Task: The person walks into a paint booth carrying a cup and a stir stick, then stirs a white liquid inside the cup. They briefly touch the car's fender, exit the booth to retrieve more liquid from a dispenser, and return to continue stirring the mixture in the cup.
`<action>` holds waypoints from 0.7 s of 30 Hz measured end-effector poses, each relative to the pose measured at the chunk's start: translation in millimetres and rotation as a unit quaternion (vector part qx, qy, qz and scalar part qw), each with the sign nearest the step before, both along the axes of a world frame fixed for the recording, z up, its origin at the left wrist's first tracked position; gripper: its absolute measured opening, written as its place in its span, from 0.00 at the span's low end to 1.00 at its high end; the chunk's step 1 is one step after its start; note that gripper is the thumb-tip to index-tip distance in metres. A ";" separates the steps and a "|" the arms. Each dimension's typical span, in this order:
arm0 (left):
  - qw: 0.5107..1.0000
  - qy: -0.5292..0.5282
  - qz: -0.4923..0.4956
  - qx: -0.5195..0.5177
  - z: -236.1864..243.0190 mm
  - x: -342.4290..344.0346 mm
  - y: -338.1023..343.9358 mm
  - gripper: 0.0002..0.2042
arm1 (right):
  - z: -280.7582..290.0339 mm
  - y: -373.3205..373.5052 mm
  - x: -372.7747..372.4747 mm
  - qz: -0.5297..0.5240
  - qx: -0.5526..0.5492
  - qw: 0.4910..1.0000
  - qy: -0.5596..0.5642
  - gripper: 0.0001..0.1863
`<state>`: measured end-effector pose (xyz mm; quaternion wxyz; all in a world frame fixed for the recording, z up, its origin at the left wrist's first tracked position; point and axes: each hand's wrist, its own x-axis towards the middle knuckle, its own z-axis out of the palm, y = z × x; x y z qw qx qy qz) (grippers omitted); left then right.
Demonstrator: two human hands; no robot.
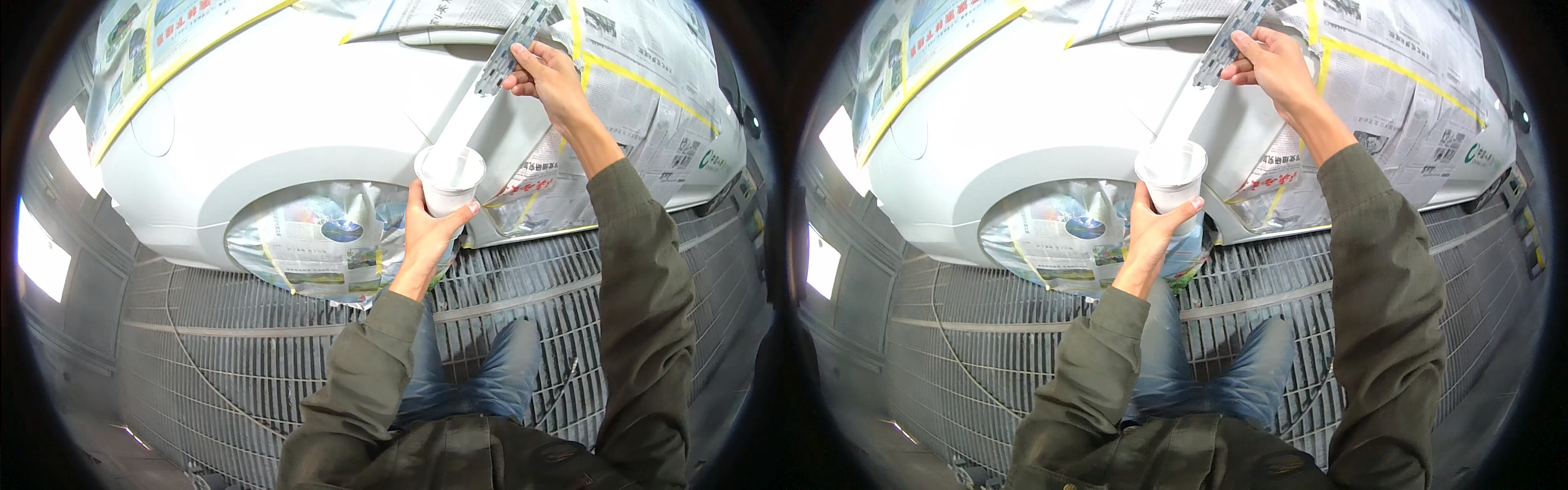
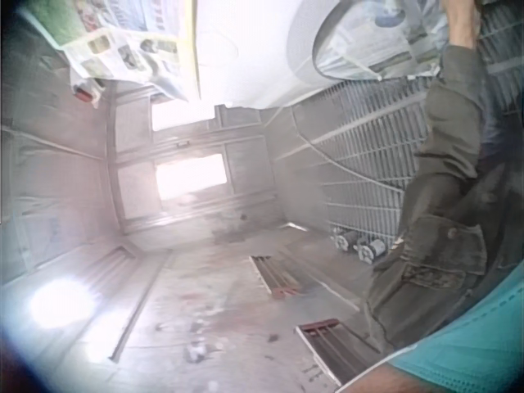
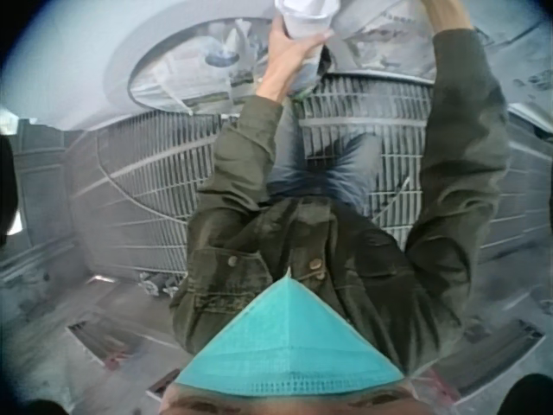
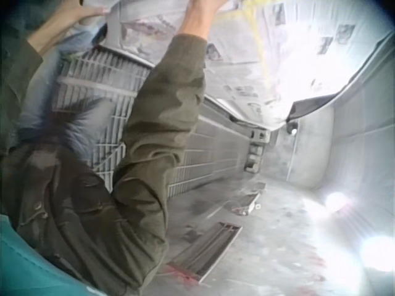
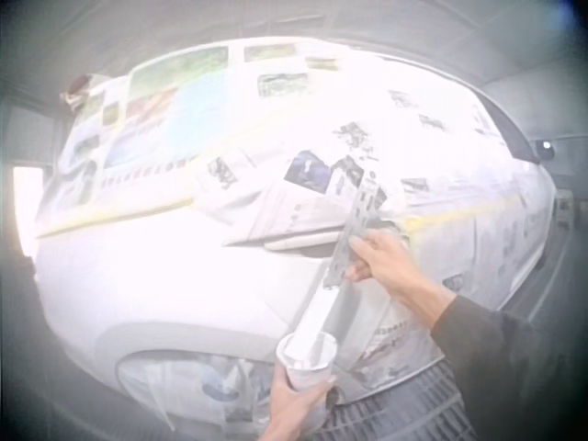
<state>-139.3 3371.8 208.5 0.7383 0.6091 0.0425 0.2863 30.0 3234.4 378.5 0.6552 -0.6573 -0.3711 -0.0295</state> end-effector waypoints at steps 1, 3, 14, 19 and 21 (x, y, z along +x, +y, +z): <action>1.000 -0.003 0.001 -0.002 -1.3 1.0 0.2 0.41 | -0.9 -1.0 4.2 0.005 0.008 1.000 0.006 0.15; 1.000 -0.004 -0.003 -0.009 -2.5 1.9 0.3 0.40 | -4.2 -2.1 12.6 0.014 0.022 1.000 0.016 0.15; 1.000 0.008 -0.009 -0.014 -3.5 5.1 -1.9 0.37 | -5.5 -10.4 18.9 0.024 0.031 0.999 0.023 0.14; 0.999 0.023 -0.033 0.005 -20.6 -7.1 -10.6 0.38 | -25.2 -22.6 -33.1 0.088 -0.089 0.991 -0.054 0.13; 0.999 0.024 -0.048 0.008 -28.1 -20.1 -19.9 0.41 | -48.0 -32.2 -56.3 0.096 -0.195 0.970 -0.109 0.13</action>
